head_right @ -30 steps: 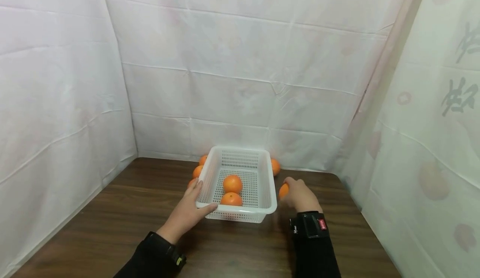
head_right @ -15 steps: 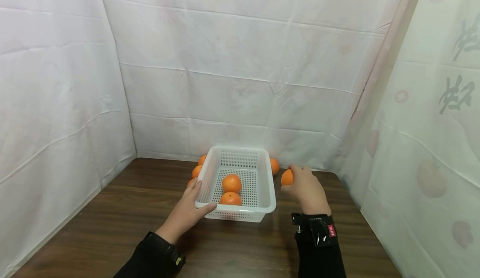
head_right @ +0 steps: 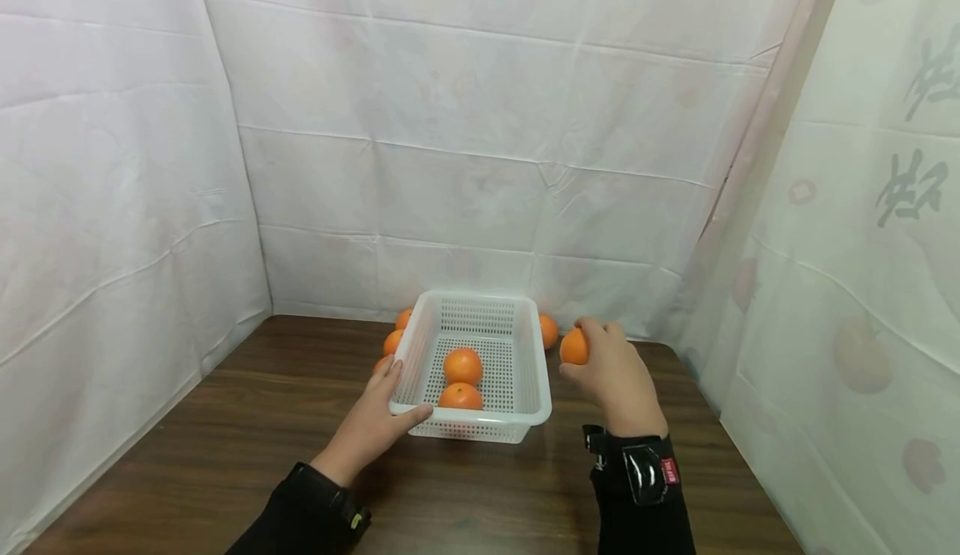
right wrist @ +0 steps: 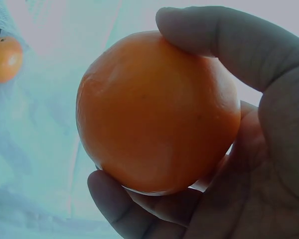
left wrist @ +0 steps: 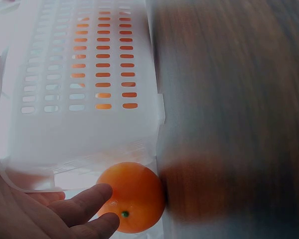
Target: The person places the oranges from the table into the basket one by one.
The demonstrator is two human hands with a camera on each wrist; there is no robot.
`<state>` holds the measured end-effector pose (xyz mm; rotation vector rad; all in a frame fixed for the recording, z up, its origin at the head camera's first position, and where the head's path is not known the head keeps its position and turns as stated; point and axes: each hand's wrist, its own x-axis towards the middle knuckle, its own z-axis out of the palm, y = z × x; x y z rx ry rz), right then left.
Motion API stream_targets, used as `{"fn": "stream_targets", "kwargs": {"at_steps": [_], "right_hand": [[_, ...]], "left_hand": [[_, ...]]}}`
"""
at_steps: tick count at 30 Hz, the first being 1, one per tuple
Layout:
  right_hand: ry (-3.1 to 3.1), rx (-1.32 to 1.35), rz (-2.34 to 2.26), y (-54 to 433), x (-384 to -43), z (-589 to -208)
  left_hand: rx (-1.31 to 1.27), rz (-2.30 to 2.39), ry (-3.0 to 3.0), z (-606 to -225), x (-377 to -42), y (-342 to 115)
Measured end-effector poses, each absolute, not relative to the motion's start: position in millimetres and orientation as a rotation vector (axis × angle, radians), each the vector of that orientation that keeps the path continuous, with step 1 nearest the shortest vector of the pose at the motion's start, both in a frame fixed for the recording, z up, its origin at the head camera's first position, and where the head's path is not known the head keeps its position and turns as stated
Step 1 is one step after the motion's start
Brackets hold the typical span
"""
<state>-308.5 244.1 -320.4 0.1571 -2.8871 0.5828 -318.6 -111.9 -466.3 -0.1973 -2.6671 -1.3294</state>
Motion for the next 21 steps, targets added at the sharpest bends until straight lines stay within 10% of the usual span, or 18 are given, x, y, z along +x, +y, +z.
{"fn": "stream_targets", "kwargs": {"at_steps": [21], "right_hand": [[-2.716, 0.212, 0.592, 225, -271, -295]], "left_hand": [[-0.188, -1.296, -2.686, -465, -318, -111]]}}
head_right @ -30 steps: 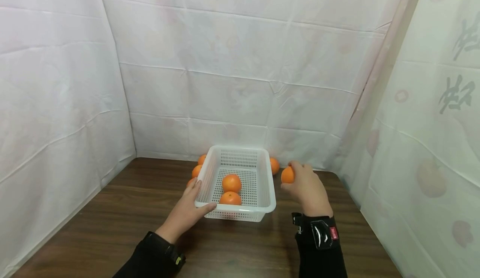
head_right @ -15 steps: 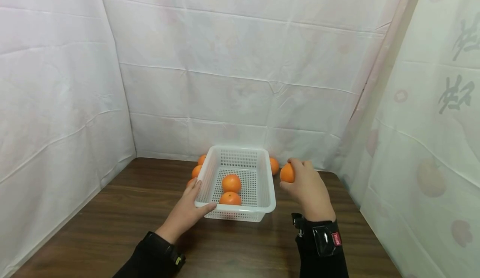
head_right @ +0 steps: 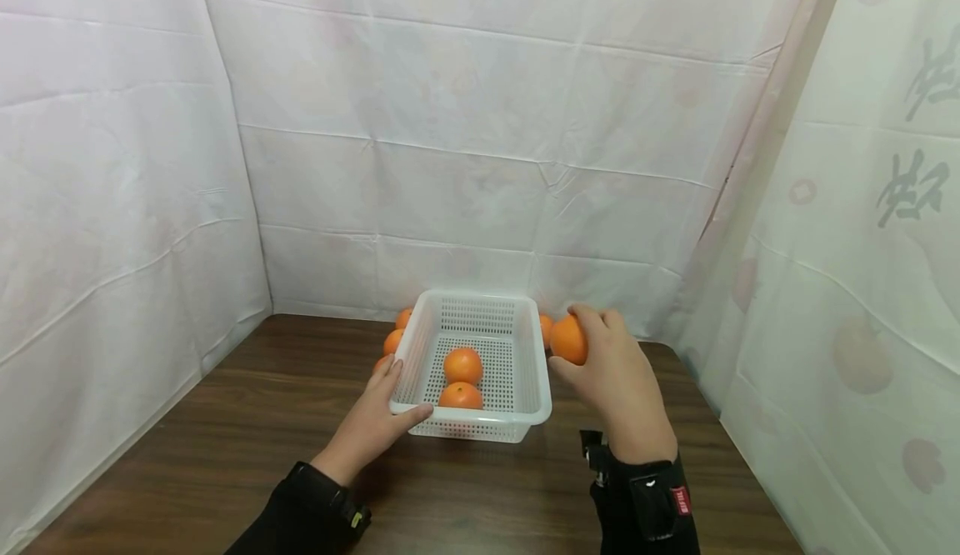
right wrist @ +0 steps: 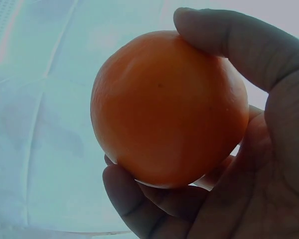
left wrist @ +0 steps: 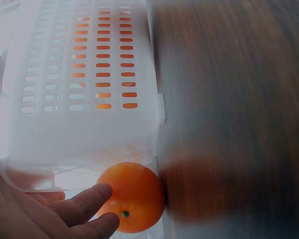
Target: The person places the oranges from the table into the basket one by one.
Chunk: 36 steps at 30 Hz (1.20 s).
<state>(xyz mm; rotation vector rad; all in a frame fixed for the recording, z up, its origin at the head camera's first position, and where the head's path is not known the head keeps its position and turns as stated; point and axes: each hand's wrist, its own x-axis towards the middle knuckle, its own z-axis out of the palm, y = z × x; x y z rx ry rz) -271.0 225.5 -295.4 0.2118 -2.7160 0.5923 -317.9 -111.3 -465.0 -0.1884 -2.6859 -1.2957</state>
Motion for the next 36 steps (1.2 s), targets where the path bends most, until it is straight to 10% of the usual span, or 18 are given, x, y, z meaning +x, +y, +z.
{"fn": "stream_targets", "kwargs": {"at_steps": [36], "right_hand": [[-2.584, 0.349, 0.573, 213, -273, -301]], "left_hand": [[-0.197, -1.305, -2.675, -467, -318, -111]]}}
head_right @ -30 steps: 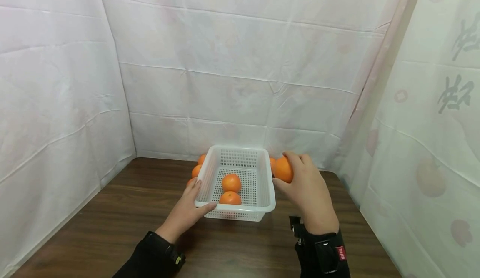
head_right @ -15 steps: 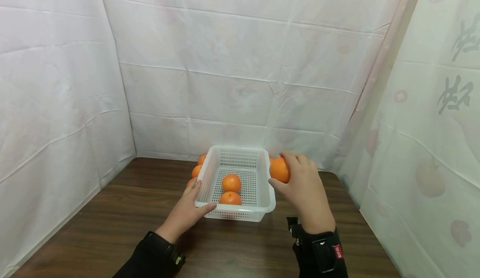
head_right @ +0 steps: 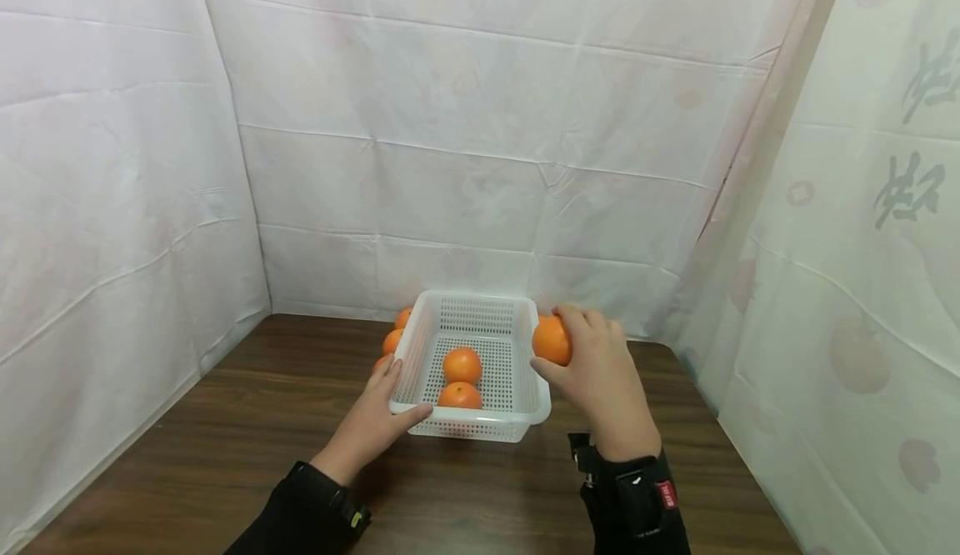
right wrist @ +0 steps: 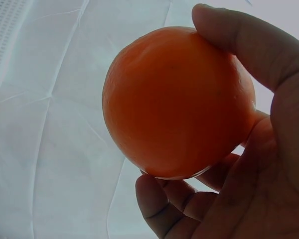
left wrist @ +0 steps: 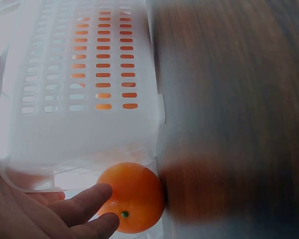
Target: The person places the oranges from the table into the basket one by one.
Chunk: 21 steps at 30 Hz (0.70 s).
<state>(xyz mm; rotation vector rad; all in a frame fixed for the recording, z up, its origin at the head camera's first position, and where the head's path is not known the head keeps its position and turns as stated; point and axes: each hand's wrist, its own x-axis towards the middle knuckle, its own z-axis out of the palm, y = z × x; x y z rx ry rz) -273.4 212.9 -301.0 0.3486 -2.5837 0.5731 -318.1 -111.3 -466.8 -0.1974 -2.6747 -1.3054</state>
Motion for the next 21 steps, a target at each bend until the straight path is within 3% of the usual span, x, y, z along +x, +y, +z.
{"fn": "stream_targets", "kwargs": {"at_steps": [21], "right_hand": [[-2.602, 0.368, 0.581, 208.4, -270.4, -300.2]], "left_hand": [[-0.215, -1.291, -2.688, -465.2, -317.1, -113.7]]}}
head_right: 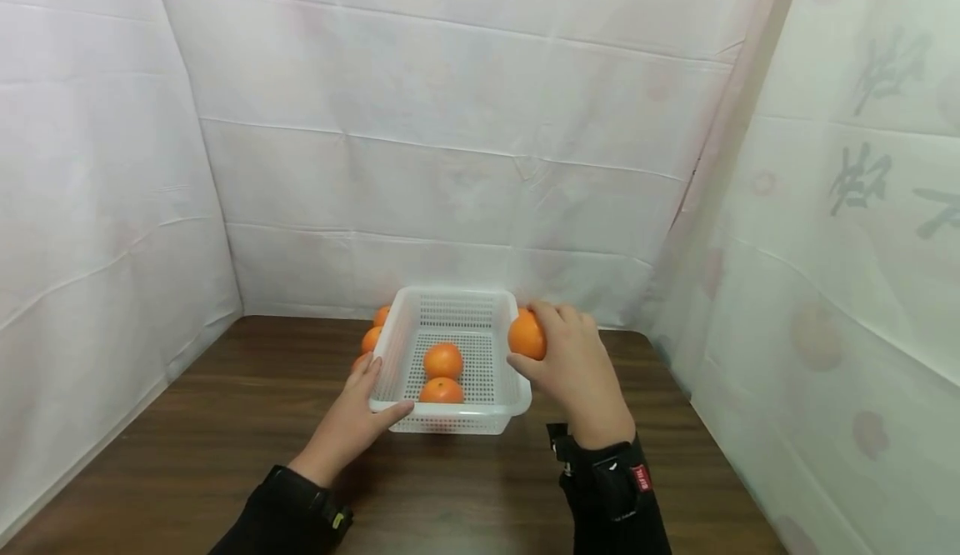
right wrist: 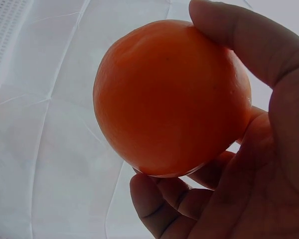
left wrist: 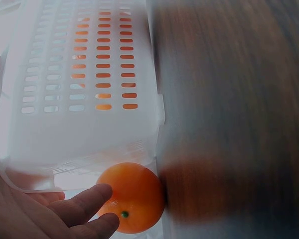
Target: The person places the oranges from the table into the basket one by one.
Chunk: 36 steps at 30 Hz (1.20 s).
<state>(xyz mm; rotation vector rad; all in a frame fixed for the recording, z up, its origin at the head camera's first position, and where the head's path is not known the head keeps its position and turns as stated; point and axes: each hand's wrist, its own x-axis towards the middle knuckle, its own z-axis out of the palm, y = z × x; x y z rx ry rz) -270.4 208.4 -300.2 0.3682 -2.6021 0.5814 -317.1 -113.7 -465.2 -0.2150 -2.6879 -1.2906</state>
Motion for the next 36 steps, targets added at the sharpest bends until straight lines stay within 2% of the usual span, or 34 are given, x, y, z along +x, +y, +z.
{"fn": "stream_targets", "kwargs": {"at_steps": [36], "right_hand": [[-2.666, 0.384, 0.579, 198, -288, -316]], "left_hand": [[-0.216, -1.283, -2.672, -461, -315, -113]]}}
